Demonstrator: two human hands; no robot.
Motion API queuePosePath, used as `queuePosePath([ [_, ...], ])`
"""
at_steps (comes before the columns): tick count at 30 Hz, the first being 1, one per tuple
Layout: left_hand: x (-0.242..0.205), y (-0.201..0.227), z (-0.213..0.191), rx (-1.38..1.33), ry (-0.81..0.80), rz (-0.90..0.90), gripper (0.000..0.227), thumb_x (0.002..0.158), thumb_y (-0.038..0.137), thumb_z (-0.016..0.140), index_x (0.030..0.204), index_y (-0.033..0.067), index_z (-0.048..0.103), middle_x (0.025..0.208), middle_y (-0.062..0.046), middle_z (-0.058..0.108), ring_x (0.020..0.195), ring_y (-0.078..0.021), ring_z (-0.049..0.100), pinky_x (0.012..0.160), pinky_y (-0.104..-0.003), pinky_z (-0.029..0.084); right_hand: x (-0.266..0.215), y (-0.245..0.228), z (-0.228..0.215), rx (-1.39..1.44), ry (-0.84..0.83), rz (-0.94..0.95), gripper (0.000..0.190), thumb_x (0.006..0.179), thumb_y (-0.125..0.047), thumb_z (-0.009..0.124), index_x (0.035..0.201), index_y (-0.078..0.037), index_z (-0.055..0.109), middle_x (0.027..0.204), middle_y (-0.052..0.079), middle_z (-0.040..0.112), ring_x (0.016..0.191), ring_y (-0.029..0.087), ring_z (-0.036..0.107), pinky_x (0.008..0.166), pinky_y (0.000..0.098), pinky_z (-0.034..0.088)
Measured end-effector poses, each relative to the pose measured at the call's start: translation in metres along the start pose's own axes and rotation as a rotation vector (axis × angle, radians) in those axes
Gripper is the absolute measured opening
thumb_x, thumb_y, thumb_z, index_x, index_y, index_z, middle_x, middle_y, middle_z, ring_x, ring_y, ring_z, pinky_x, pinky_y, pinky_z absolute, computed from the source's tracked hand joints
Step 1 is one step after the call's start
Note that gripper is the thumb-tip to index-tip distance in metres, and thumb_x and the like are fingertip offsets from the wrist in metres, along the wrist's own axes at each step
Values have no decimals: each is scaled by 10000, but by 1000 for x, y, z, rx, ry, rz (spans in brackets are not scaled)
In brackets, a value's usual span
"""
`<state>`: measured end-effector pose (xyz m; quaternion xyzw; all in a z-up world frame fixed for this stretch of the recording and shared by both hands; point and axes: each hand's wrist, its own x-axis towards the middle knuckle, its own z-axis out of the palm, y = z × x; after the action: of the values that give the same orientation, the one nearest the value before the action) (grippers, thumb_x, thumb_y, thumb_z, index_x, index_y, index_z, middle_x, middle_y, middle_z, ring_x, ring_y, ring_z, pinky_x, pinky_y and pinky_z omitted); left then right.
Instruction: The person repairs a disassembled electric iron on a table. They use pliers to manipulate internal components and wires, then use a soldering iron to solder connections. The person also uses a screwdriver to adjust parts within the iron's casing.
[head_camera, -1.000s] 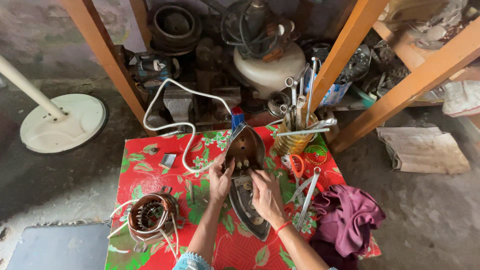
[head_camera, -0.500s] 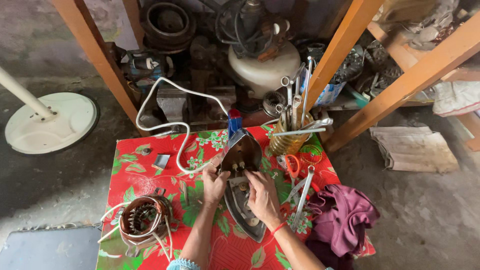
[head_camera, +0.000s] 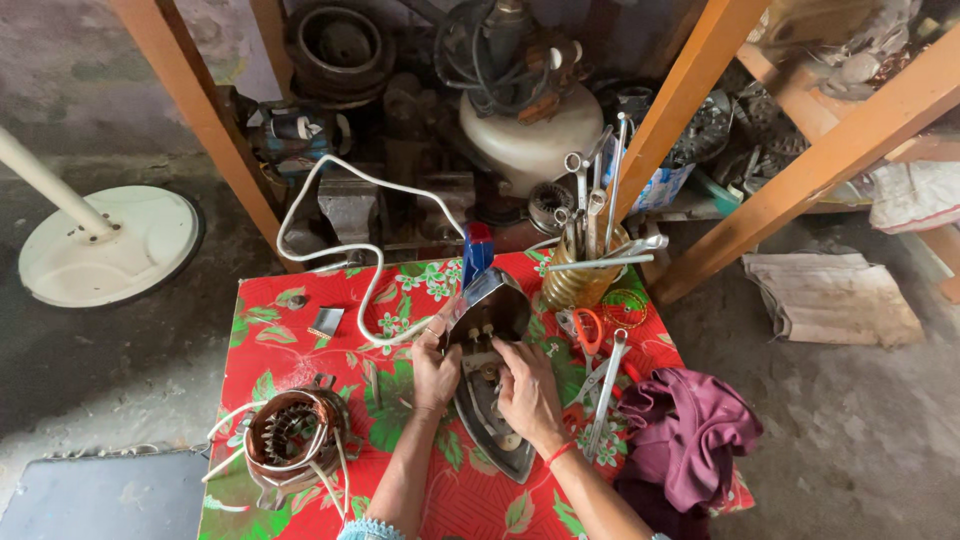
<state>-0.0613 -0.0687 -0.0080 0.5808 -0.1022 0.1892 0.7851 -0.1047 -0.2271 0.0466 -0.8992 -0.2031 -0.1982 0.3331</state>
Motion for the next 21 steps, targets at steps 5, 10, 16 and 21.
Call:
queuePosePath([
  [5,-1,-1,-1,29,10,-9,767,704,-186,429,1446,-31,551,1429,-130,635,1346,-201,573,1184,-339,382,1,-2,-1,25,-1,4,476,790,73,581,1253,-8,650,1128,178,678,1023,381,607,918,463,492],
  [10,-2,2,2,95,26,35,751,679,-184,436,1397,-32,597,1448,-153,625,1374,-232,562,1193,-358,379,0,-3,-2,28,-1,31,450,803,65,585,1242,-9,654,1109,178,685,1025,383,613,907,459,497],
  [16,-2,11,3,117,38,27,759,680,-170,434,1408,-22,594,1391,-138,658,1324,-204,588,1164,-338,403,0,-1,-2,87,55,60,406,833,35,627,1232,-34,665,1106,172,712,1023,375,653,895,438,523],
  [21,-2,10,1,48,39,-49,752,710,-155,458,1438,-6,565,1283,-90,706,1196,-143,634,1087,-277,444,6,5,1,143,87,158,401,828,-43,692,1229,-43,674,1059,194,753,963,351,736,815,398,573],
])
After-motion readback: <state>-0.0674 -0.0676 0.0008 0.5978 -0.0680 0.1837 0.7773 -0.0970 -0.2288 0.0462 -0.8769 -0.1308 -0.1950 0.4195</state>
